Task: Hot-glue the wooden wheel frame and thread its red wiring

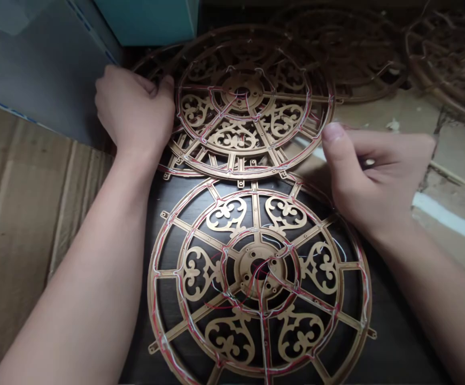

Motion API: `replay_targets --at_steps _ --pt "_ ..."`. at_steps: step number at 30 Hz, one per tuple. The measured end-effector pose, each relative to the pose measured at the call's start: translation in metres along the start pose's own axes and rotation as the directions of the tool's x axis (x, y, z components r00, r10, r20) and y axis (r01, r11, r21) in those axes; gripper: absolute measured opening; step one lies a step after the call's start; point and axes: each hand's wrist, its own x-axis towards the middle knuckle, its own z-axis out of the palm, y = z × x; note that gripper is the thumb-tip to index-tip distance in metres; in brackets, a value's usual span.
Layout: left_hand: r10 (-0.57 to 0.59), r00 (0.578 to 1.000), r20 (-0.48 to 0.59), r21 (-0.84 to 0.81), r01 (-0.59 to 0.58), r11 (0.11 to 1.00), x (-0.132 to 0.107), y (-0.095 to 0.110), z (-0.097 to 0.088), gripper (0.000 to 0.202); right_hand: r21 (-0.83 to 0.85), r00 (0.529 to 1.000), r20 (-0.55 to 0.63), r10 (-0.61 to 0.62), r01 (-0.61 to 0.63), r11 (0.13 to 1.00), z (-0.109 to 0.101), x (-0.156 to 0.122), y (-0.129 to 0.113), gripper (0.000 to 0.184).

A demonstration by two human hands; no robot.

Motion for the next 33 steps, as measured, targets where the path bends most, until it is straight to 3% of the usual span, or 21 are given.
replay_targets --at_steps 6,10,18,23,27,31,33 --pt "0.065 0.997 -0.044 0.041 -0.064 0.997 0.000 -0.003 0.002 0.047 -0.021 0.999 -0.004 0.050 -0.051 0.999 0.000 0.000 0.002 0.055" --pt "0.068 0.996 -0.052 0.033 -0.066 0.997 0.001 -0.003 0.003 0.039 -0.007 0.998 -0.002 0.057 -0.057 0.998 0.000 0.000 0.002 0.055" --pt "0.020 0.998 -0.060 0.033 -0.018 0.999 0.003 -0.004 0.004 0.037 0.216 0.972 -0.092 0.214 -0.190 0.958 0.004 0.004 0.011 0.060" --pt "0.023 0.998 -0.054 0.024 -0.021 0.999 0.001 -0.004 0.003 0.038 0.518 0.939 -0.047 0.341 -0.269 0.812 0.004 0.008 0.015 0.059" --pt "0.036 0.999 -0.041 0.087 -0.032 0.996 0.001 -0.002 0.001 0.046 0.597 0.904 0.032 0.426 -0.359 0.717 -0.003 0.011 0.008 0.057" --pt "0.015 0.999 -0.030 0.148 -0.011 0.989 0.002 -0.001 -0.003 0.045 0.721 0.889 -0.003 0.458 -0.315 0.617 -0.011 0.014 0.003 0.063" --pt "-0.007 1.000 -0.007 0.147 0.008 0.989 0.003 -0.001 -0.005 0.043 0.778 0.880 0.038 0.474 -0.324 0.539 -0.012 0.015 0.005 0.066"
